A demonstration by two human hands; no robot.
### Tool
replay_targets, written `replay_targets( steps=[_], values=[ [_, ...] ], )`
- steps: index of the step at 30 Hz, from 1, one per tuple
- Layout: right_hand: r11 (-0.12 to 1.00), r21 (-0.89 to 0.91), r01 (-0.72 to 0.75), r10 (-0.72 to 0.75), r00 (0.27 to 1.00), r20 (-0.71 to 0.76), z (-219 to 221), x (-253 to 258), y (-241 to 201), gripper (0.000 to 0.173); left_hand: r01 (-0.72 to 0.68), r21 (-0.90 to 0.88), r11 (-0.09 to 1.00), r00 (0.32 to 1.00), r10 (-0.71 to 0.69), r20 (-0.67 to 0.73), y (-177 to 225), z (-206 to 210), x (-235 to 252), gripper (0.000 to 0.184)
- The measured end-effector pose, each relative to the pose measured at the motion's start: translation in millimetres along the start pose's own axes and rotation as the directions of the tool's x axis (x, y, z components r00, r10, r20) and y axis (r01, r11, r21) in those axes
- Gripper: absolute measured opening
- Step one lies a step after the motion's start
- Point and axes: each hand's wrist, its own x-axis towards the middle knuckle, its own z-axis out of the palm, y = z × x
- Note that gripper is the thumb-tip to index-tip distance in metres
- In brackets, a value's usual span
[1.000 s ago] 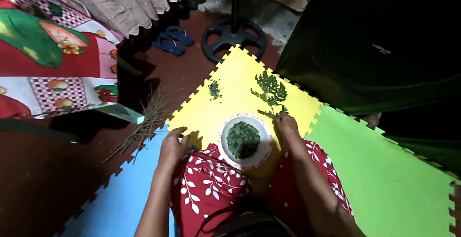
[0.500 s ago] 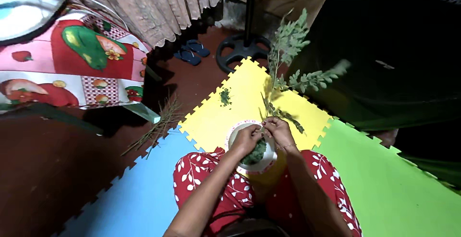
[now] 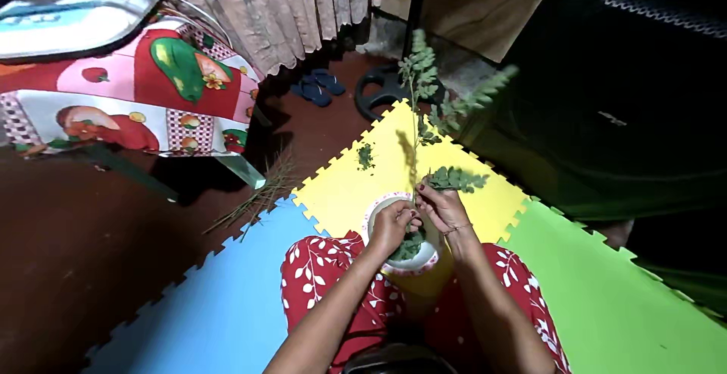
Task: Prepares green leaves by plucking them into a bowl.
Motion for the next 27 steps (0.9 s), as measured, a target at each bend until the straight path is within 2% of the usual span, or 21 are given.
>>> replay_targets(
  steps=[2,7,11,13,16,20,27],
  values=[
    [0.986,-0.168,-0.017,0.019,1.0,0.006,-4,-5,-6,0.012,-0.005,-0.1,0.995,0.999,0.002,-0.032,6,0,1,0.034],
    [0.954,-0.3,-0.03,0.044,0.998,0.038,-11,-15,-17,0.006,0.031,-0.359,0.933,0.992,-0.072,-0.1,11,4,12,0.014],
    [0.898,-0.434,-0.073,0.086,0.996,0.012,-20,-15,-25,0.005,0.059,-0.26,0.964,0.993,-0.083,-0.083,9,8,20,0.01],
    [0.899,-0.428,-0.089,0.1,0.995,0.004,-26,-15,-26,0.005,0.042,-0.219,0.975,0.996,-0.057,-0.066,5,13,24,0.01],
    [0.941,-0.318,-0.112,0.105,0.994,-0.037,-33,-14,-27,0.01,-0.002,-0.231,0.973,0.999,-0.007,-0.039,1,19,29,0.006],
    [0.977,-0.189,-0.096,0.086,0.995,-0.059,-49,-15,-30,0.013,0.005,-0.215,0.977,1.0,-0.008,-0.012,1,25,31,0.005],
    [0.967,-0.246,-0.067,0.053,0.996,-0.065,-98,-17,-44,0.017,0.042,-0.131,0.991,0.999,-0.038,0.034,-8,36,37,0.007]
  ],
)
